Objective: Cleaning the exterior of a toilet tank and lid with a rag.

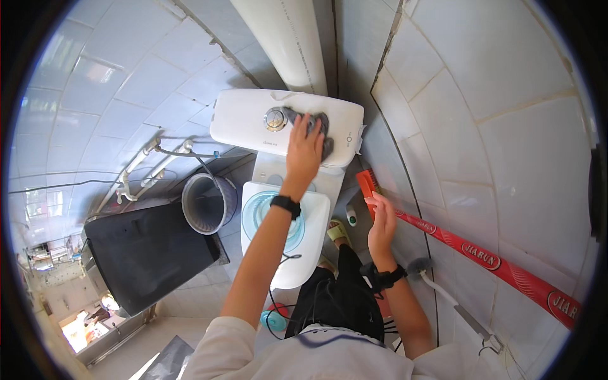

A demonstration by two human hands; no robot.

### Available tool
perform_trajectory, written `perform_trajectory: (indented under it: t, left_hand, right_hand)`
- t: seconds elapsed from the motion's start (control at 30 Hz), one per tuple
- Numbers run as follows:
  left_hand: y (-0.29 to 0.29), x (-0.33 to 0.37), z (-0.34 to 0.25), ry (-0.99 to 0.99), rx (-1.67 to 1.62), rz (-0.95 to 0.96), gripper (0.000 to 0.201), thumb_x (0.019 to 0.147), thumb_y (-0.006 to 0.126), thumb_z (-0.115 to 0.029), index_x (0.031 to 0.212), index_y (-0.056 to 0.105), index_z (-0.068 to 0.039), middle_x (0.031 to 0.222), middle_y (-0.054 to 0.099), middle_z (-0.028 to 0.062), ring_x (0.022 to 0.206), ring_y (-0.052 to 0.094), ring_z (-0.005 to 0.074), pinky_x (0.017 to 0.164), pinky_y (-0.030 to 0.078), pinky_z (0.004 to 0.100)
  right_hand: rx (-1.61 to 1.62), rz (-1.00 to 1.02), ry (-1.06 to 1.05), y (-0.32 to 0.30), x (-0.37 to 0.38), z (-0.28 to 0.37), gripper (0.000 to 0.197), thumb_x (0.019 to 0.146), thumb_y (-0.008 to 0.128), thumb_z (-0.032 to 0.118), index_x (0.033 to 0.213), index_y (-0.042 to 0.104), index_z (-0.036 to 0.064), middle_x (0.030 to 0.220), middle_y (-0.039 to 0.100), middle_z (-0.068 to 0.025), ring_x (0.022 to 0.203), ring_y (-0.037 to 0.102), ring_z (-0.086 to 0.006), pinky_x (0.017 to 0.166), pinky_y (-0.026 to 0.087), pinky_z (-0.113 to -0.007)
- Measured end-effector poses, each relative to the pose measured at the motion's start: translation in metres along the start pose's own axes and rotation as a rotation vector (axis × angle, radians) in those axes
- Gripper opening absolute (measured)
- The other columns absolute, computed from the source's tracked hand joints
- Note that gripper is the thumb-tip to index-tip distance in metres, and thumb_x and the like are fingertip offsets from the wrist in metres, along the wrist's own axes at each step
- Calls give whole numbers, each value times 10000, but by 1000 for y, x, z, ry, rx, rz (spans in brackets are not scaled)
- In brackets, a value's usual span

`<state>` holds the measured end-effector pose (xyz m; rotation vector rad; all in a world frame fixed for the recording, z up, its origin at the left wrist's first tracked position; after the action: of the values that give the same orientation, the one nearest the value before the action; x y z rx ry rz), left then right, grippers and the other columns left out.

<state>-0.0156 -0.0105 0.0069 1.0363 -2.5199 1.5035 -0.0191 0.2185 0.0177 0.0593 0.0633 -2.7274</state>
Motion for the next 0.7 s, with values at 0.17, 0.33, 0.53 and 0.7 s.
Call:
perform_trajectory:
  t: [0.17, 0.33, 0.53, 0.7]
  left_hand:
    - [12, -21, -30, -4, 24, -43, 322, 840, 538, -93, 1157, 559, -36, 1313, 405, 158, 1240, 330, 366, 1007, 298, 428]
    - [10, -13, -35, 73, -34, 20, 341, 818, 576, -108, 1157, 564, -71, 1290, 436, 139, 1218, 379, 334, 987, 339, 419]
    - [-32, -25, 39, 34, 156, 4, 369, 825, 570, -105, 1192, 536, -81, 1324, 407, 129, 1249, 347, 336, 1016, 303, 441]
    - [-22, -30, 38, -44, 109, -95, 352, 842, 538, -86, 1191, 529, -42, 1332, 392, 138, 1265, 315, 350, 1023, 265, 474]
  right_hand:
    - [-30, 22, 36, 6, 1, -1, 242, 935, 365, 79, 1070, 536, -28, 956, 602, -120, 911, 561, -176, 827, 406, -270]
    - [-69, 36, 9, 14, 5, 1, 242, 937, 369, 84, 1074, 533, -31, 935, 605, -117, 901, 563, -178, 836, 407, -275]
    - [-89, 53, -54, 12, 8, 0, 239, 928, 378, 65, 1080, 530, -39, 934, 609, -121, 885, 568, -187, 838, 413, -288]
    - [-166, 88, -146, 4, 5, -3, 238, 920, 374, 50, 1071, 534, -41, 936, 612, -123, 873, 569, -186, 817, 419, -288]
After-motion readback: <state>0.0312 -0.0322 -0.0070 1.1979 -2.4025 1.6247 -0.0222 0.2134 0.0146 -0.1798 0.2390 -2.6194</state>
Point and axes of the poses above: each hand's wrist, its own x-axis towards the middle knuckle, its own y-axis out of the palm, z = x × y, the point moved 2 cm from there along x, towards the middle knuckle
